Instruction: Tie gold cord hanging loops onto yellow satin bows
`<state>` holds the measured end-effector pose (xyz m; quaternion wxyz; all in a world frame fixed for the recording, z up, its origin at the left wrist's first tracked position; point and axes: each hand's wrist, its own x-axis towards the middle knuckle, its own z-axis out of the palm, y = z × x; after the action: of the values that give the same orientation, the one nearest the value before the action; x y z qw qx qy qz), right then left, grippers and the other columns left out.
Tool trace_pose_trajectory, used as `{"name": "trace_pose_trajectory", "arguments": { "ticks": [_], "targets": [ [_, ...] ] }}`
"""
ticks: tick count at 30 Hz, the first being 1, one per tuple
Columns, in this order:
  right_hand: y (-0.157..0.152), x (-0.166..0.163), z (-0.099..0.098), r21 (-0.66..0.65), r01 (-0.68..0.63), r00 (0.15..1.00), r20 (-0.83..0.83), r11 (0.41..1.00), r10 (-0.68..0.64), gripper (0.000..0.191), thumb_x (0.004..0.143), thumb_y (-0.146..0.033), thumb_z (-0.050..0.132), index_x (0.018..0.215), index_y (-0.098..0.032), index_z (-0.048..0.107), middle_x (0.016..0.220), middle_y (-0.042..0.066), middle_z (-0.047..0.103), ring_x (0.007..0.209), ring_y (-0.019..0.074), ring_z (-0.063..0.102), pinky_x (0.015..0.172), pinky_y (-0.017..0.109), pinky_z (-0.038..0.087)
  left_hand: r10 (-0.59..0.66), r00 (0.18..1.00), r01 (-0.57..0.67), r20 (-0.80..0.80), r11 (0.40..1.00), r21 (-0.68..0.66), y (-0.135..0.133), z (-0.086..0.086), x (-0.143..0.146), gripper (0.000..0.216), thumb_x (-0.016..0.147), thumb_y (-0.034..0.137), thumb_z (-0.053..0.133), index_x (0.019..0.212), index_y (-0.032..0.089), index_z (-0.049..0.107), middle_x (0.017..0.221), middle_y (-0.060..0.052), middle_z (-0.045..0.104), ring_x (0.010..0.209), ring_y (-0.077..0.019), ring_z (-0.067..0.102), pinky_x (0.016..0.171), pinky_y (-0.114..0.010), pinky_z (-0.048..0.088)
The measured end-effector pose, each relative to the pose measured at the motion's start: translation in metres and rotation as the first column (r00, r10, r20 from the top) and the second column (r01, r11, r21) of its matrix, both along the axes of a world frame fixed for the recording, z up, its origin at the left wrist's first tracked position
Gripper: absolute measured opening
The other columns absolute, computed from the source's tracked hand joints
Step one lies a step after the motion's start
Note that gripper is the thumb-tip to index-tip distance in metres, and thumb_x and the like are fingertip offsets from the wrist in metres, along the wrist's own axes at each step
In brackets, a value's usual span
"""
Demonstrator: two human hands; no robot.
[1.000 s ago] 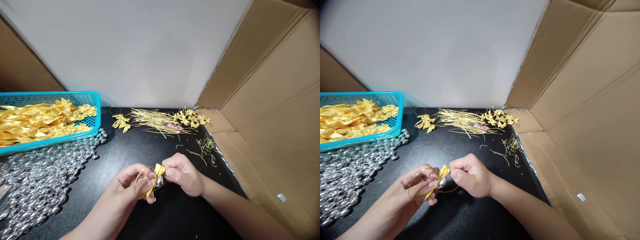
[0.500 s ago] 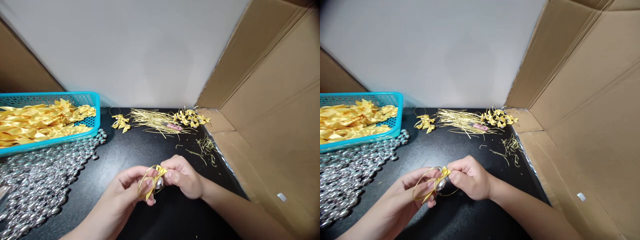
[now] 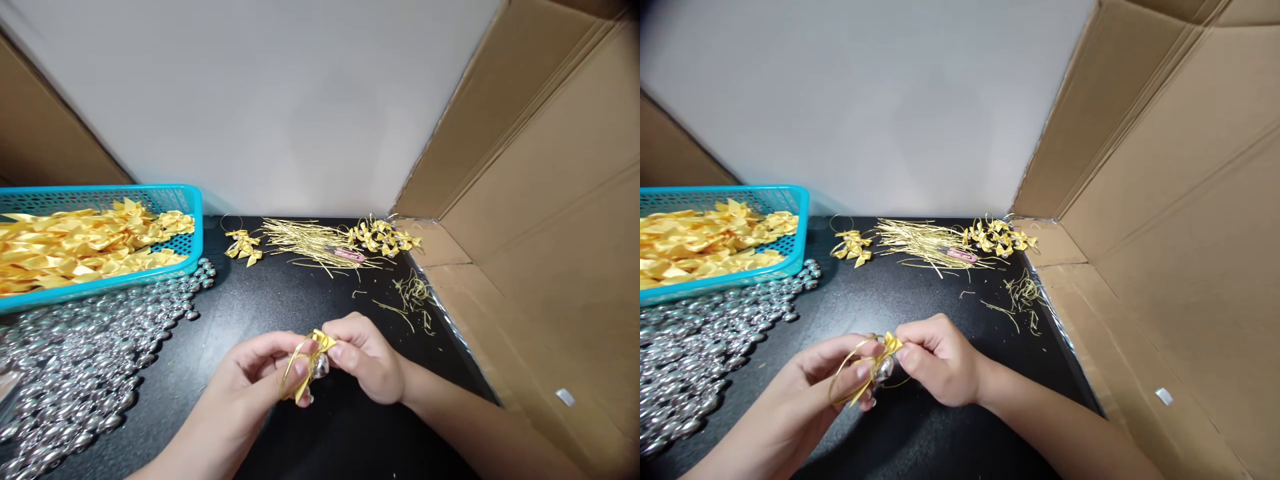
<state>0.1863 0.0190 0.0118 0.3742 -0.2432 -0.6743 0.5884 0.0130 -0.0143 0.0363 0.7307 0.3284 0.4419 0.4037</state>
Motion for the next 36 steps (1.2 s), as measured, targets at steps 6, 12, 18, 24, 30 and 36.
{"name": "trace_pose_trajectory", "arguments": {
  "ticks": [6, 12, 18, 24, 30, 36],
  "targets": [
    [0.000, -0.001, 0.004, 0.067, 0.027, 0.996, 0.083, 0.997, -0.033, 0.036, 0.093, -0.042, 0.039, 0.065, -0.019, 0.043, 0.058, -0.003, 0.042, 0.053, 0.0102, 0.039, 0.054, 0.024, 0.036, -0.029, 1.000, 0.029, 0.010, 1.000, 0.000, 0.005, -0.003, 0.000, 0.017, 0.066, 0.032, 0.082, 0.079, 0.021, 0.079, 0.070, -0.002, 0.068, 0.060, -0.0121, 0.056, 0.054, -0.021, 0.048],
    [0.014, 0.012, 0.017, 0.213, 0.089, 0.984, 0.134, 0.973, -0.120, 0.027, 0.091, -0.031, 0.048, 0.068, -0.017, 0.052, 0.066, 0.000, 0.052, 0.062, 0.0122, 0.048, 0.062, 0.026, 0.038, 0.052, 0.999, -0.053, 0.012, 0.998, 0.028, 0.008, -0.004, -0.003, 0.016, 0.064, 0.030, 0.084, 0.075, 0.021, 0.078, 0.069, -0.001, 0.068, 0.061, -0.0117, 0.056, 0.053, -0.020, 0.047],
    [0.015, 0.011, 0.024, 0.290, 0.071, 0.970, 0.204, 0.954, -0.134, 0.021, 0.090, -0.021, 0.050, 0.072, -0.016, 0.059, 0.070, 0.002, 0.057, 0.066, 0.0129, 0.052, 0.065, 0.026, 0.041, 0.039, 0.999, -0.038, -0.006, 0.998, 0.054, 0.009, -0.010, -0.004, 0.015, 0.068, 0.029, 0.081, 0.079, 0.021, 0.078, 0.072, -0.002, 0.069, 0.061, -0.0118, 0.057, 0.055, -0.021, 0.047],
    [0.013, 0.008, 0.026, 0.438, 0.172, 0.922, 0.244, 0.883, -0.301, 0.011, 0.087, -0.017, 0.056, 0.079, -0.017, 0.063, 0.078, 0.003, 0.064, 0.077, 0.0156, 0.056, 0.076, 0.032, 0.042, 0.029, 0.999, -0.027, -0.030, 0.998, 0.059, 0.012, -0.010, -0.003, 0.015, 0.068, 0.028, 0.081, 0.081, 0.020, 0.078, 0.072, -0.003, 0.068, 0.061, -0.0117, 0.055, 0.057, -0.022, 0.045],
    [0.003, 0.006, 0.033, 0.695, 0.278, 0.819, 0.189, 0.663, -0.541, 0.002, 0.079, -0.021, 0.068, 0.080, -0.022, 0.070, 0.086, 0.003, 0.063, 0.086, 0.0188, 0.053, 0.081, 0.037, 0.040, 0.025, 0.992, -0.011, -0.127, 0.994, 0.107, 0.016, -0.008, -0.001, 0.019, 0.066, 0.030, 0.080, 0.079, 0.017, 0.078, 0.061, -0.002, 0.065, 0.058, -0.0124, 0.051, 0.058, -0.023, 0.043],
    [-0.006, -0.003, 0.029, 0.736, 0.167, 0.784, 0.304, 0.656, -0.541, 0.008, 0.084, -0.023, 0.064, 0.081, -0.024, 0.072, 0.098, 0.003, 0.063, 0.094, 0.0205, 0.048, 0.083, 0.039, 0.036, -0.030, 0.985, 0.056, -0.172, 0.988, 0.147, 0.016, -0.008, -0.001, 0.018, 0.067, 0.031, 0.078, 0.078, 0.017, 0.078, 0.062, -0.001, 0.064, 0.060, -0.0128, 0.050, 0.058, -0.022, 0.041]
  ]
}}
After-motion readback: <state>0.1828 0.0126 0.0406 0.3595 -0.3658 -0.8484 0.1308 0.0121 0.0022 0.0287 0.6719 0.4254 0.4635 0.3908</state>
